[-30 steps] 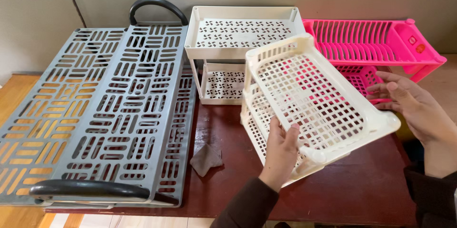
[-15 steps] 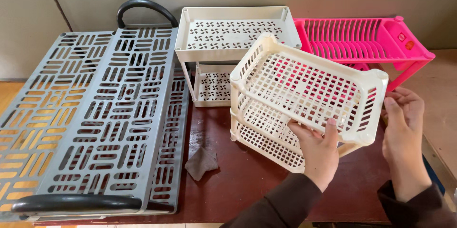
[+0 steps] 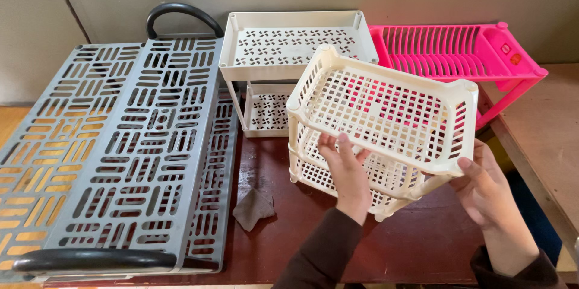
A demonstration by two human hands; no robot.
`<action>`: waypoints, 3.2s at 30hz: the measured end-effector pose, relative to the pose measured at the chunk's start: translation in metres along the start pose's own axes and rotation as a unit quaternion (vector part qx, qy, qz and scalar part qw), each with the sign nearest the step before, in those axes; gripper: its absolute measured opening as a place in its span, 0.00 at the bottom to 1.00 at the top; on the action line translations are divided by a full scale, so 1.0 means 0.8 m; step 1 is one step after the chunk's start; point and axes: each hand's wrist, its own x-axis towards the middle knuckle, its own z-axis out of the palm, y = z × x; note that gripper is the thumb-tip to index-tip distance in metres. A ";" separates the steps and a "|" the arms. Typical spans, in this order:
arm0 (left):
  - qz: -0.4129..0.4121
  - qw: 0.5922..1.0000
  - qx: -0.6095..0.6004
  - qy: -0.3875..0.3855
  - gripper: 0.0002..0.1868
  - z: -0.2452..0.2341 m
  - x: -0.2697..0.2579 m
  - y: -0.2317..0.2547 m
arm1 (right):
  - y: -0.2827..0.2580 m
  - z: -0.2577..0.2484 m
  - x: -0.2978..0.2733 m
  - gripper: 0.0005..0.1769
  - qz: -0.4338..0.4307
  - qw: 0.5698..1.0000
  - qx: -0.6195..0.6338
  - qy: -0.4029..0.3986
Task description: The person disassembles a white plastic two-tier storage rack by removing the legs and separating the trays. The person then lays the components flat on the table next to other storage items.
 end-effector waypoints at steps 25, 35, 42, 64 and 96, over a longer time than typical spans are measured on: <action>0.325 0.872 0.364 -0.035 0.22 -0.098 -0.004 0.099 | -0.010 -0.002 0.026 0.20 -0.404 0.805 -0.417 0.121; 0.145 0.929 0.194 -0.280 0.23 -0.129 0.061 0.061 | -0.040 0.211 0.008 0.34 -0.435 0.669 -0.585 -0.143; 0.126 0.934 0.184 -0.279 0.32 -0.126 0.072 0.050 | -0.022 0.235 0.022 0.27 -0.430 0.652 -0.616 -0.106; 0.041 0.928 0.193 -0.317 0.28 -0.127 0.075 0.084 | -0.036 0.234 0.017 0.26 -0.428 0.689 -0.578 -0.094; 0.551 0.562 0.589 -0.183 0.13 0.040 -0.039 0.001 | 0.019 -0.052 0.058 0.32 -0.059 0.979 0.155 -0.121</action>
